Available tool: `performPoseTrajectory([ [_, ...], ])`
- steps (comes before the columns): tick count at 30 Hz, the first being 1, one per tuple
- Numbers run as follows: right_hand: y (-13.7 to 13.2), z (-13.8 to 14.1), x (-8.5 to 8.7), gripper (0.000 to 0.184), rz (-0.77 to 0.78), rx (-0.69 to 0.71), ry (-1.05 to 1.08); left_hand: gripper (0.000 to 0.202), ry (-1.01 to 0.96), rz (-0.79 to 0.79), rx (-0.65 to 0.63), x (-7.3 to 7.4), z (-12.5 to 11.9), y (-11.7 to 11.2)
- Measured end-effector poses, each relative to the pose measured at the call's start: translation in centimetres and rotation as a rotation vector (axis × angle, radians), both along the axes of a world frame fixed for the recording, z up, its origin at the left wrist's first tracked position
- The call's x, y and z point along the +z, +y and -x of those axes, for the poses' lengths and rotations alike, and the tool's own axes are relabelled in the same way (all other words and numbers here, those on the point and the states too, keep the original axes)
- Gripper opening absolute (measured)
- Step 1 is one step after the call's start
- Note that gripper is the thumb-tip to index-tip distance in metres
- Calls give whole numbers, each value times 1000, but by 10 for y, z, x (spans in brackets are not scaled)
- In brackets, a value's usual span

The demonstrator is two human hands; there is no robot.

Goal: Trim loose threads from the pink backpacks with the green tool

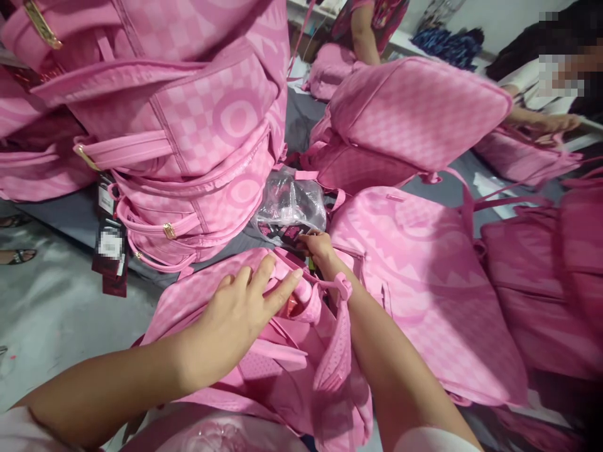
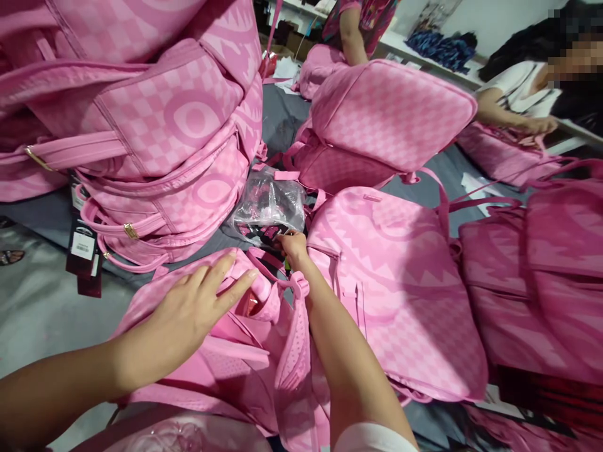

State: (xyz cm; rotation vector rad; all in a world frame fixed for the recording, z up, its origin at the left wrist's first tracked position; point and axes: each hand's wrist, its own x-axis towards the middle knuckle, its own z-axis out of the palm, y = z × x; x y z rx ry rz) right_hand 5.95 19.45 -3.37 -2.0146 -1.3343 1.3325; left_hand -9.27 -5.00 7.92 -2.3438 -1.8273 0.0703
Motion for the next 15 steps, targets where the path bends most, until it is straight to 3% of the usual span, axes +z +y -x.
performPoseTrajectory([
  [10, -4, 0, 2, 15, 57, 26, 142, 87, -33, -36, -18, -5, 0, 2],
  [13, -10, 0, 14, 23, 41, 102, 195, 87, -89, -12, -12, -7, 1, 2],
  [15, -15, -1, 33, 31, 9, 164, 243, 86, -192, 20, -21, -9, 7, 5],
])
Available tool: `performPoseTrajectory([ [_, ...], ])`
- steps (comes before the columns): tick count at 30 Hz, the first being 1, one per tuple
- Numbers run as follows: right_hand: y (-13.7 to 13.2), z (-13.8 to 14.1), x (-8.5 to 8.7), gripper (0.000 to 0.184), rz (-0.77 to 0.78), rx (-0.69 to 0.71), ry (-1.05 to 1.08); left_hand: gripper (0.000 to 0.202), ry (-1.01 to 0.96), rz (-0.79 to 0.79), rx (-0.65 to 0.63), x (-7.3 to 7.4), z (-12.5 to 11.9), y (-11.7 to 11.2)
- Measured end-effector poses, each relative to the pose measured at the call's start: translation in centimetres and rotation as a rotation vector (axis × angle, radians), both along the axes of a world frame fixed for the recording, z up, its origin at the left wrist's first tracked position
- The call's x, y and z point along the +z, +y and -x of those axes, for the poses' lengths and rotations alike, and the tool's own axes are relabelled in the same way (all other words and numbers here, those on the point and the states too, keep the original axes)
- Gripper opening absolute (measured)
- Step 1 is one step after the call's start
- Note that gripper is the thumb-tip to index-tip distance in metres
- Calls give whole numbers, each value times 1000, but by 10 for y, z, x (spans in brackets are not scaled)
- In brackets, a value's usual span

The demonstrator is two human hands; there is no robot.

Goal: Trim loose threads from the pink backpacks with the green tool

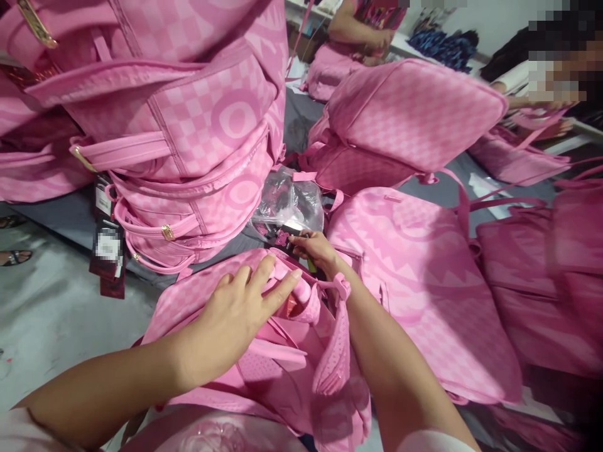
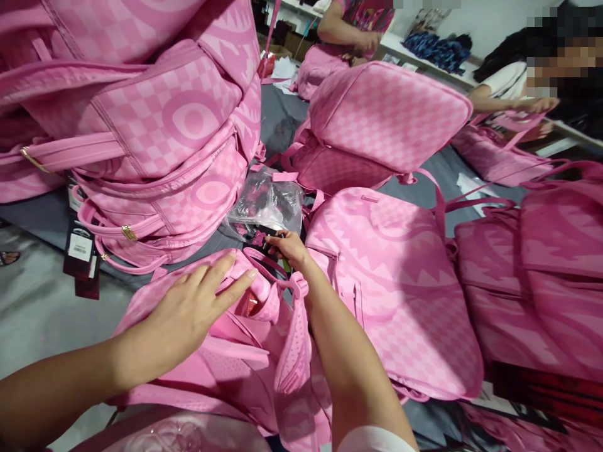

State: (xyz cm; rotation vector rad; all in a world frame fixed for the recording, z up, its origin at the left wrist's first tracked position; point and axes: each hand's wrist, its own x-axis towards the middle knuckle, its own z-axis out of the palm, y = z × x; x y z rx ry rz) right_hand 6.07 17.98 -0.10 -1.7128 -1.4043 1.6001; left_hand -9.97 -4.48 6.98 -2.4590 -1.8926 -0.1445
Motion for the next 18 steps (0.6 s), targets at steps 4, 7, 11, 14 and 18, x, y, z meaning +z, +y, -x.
performPoseTrajectory([
  [4, -18, -9, 59, 33, -189, 42, 104, 77, -493, 112, -119, -5, 23, 16],
  [7, -48, -16, 105, 40, -370, 74, 224, 66, -955, 37, -33, -1, 32, 31],
  [11, -106, -20, 147, 42, -386, 158, 400, 54, -1507, -36, 15, 22, 13, 36],
  [14, -148, -30, 172, 32, -489, 310, 328, 32, -1661, -40, -31, 42, -4, 22],
  [18, -195, -56, 197, 18, -905, 453, 28, 16, -1286, -359, -160, 58, -11, -6],
])
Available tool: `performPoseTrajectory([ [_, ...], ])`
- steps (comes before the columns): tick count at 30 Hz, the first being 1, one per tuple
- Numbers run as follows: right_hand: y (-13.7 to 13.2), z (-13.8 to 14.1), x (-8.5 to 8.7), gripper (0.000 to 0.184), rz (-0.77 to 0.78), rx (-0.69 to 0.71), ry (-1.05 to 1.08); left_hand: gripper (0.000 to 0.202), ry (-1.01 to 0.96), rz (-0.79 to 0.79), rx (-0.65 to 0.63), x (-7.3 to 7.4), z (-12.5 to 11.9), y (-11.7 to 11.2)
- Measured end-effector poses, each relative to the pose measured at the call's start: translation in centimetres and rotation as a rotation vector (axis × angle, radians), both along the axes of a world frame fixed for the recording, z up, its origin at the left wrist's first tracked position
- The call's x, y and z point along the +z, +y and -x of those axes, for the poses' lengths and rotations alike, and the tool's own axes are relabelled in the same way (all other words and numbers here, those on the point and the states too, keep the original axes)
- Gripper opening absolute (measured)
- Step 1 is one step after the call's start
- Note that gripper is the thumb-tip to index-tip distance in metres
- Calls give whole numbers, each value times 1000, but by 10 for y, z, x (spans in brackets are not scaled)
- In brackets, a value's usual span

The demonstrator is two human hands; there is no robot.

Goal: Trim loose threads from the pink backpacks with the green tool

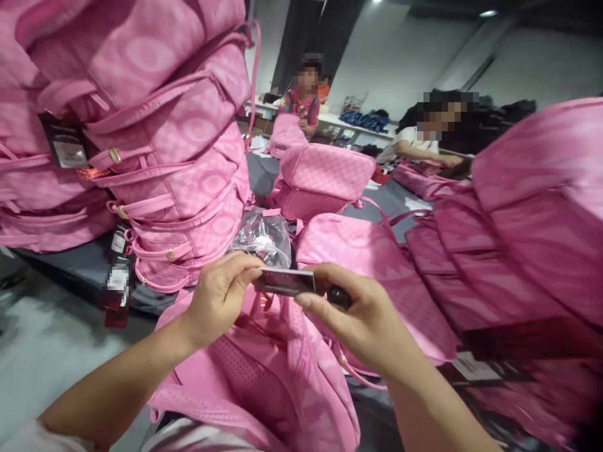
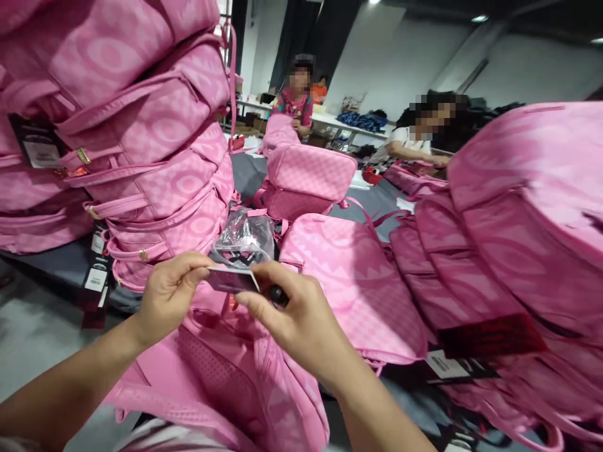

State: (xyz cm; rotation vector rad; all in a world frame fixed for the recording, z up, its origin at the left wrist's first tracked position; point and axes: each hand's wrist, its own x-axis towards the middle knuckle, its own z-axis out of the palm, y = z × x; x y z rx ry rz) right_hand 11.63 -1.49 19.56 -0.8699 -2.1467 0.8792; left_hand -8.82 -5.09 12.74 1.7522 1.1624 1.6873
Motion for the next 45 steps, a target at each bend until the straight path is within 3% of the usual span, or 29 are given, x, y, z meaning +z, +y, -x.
performPoseTrajectory([
  [2, -22, -10, -1, 12, -123, 11, -67, 14, 113, -74, -28, 3, -6, -15],
  [3, -33, -13, -6, 12, -166, 10, -88, 15, 80, -55, -56, 4, -11, -23],
  [6, -68, -9, -31, 22, -214, 52, -66, 30, -282, 100, -173, 0, -34, -43],
  [8, -89, -2, -49, 28, -146, 152, -2, 49, -478, 246, -382, -6, -49, -53],
  [10, -104, 2, -61, 35, -6, 235, 54, 67, -507, 408, -646, -14, -58, -59],
  [12, -108, -2, -65, 37, 169, 253, 92, 73, -480, 511, -758, -24, -56, -62],
  [15, -101, -17, -65, 37, 405, 178, 130, 70, -574, 502, -644, -34, -43, -62],
  [18, -92, -28, -69, 37, 515, 96, 120, 79, -653, 460, -611, -34, -37, -67],
  [21, -88, -22, -83, 33, 349, -55, 87, 81, -380, 273, -531, -31, -53, -80],
  [24, -86, -9, -95, 34, 66, -235, 63, 74, 60, -71, -216, -35, -78, -90],
  [26, -85, -5, -95, 27, 13, -235, 50, 72, 133, -190, -97, -41, -86, -89],
  [28, -84, -7, -90, 20, 12, -216, 34, 68, 6, -118, -108, -49, -80, -82],
  [30, -83, -12, -86, 20, -5, -217, 9, 50, -98, 76, -139, -55, -64, -74],
  [33, -81, -21, -87, 18, -46, -213, -45, 28, 11, 325, -187, -59, -39, -68],
  [37, -77, -25, -101, 20, -215, -205, -193, 25, 196, 226, -83, -60, -30, -72],
  [42, -80, -20, -105, 28, -547, -322, -304, 31, 372, -18, 129, -63, -53, -84],
  [45, -85, -17, -103, 29, -530, -232, -253, 28, 161, 171, 74, -69, -55, -80],
])
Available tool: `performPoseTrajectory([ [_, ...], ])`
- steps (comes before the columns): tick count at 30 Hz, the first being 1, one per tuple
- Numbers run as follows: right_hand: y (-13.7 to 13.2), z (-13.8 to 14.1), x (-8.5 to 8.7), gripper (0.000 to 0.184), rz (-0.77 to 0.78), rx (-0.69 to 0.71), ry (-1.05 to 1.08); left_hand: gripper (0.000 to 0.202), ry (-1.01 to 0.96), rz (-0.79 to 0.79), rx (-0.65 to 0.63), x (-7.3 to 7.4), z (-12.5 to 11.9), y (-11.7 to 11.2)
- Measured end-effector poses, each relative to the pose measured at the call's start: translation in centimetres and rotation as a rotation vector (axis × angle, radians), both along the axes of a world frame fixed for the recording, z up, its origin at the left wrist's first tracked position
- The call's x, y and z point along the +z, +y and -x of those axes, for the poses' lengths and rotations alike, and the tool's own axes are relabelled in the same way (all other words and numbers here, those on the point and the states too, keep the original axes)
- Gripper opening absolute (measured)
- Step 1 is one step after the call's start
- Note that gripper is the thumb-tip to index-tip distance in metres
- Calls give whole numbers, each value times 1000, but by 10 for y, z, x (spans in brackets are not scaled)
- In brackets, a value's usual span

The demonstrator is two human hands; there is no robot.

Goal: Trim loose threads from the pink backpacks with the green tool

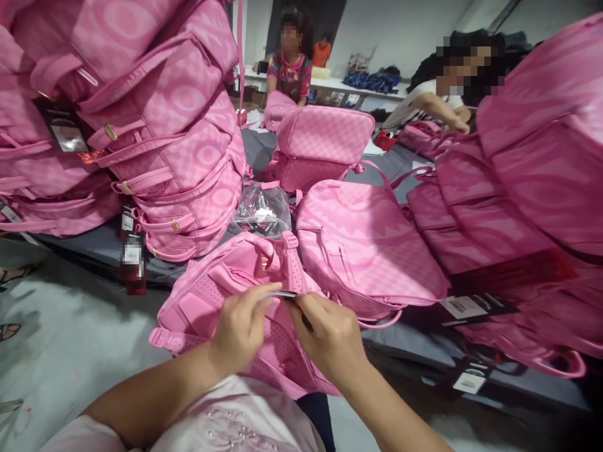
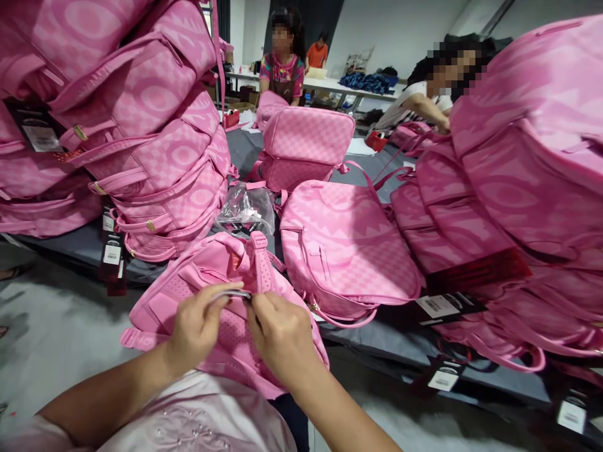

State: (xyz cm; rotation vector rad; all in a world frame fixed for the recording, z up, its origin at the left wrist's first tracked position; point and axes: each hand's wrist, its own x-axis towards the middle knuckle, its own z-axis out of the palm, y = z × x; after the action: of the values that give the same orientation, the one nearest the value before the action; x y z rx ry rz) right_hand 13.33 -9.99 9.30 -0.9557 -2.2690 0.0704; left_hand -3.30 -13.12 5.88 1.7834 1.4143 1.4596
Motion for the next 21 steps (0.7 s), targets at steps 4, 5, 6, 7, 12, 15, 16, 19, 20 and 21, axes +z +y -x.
performPoseTrajectory([
  [4, 8, -7, 5, 35, 557, 155, 208, 32, -435, 362, -178, -1, 12, 9],
  [5, 13, -11, 8, 39, 785, 202, 280, 37, -515, 409, -241, 1, 14, 10],
  [6, 17, -14, 11, 44, 1013, 261, 331, 41, -581, 449, -312, 4, 16, 10],
  [7, 20, -18, 16, 48, 1218, 344, 354, 45, -634, 488, -390, 7, 17, 9],
  [12, 25, -22, 36, 42, 1378, 476, 317, 53, -654, 529, -545, 18, 23, 8],
  [15, 26, -16, 34, 30, 1055, 278, 343, 50, -477, 405, -365, 12, 26, 10],
  [16, 26, -13, 31, 31, 1012, 258, 340, 50, -439, 347, -286, 9, 25, 11],
  [19, 23, -8, 24, 34, 1182, 366, 387, 55, -526, 216, -154, 2, 15, 11],
  [20, 22, -8, 23, 34, 1287, 429, 415, 58, -609, 212, -182, 1, 10, 11],
  [21, 22, -9, 23, 35, 1382, 494, 433, 62, -686, 230, -246, 1, 5, 12],
])
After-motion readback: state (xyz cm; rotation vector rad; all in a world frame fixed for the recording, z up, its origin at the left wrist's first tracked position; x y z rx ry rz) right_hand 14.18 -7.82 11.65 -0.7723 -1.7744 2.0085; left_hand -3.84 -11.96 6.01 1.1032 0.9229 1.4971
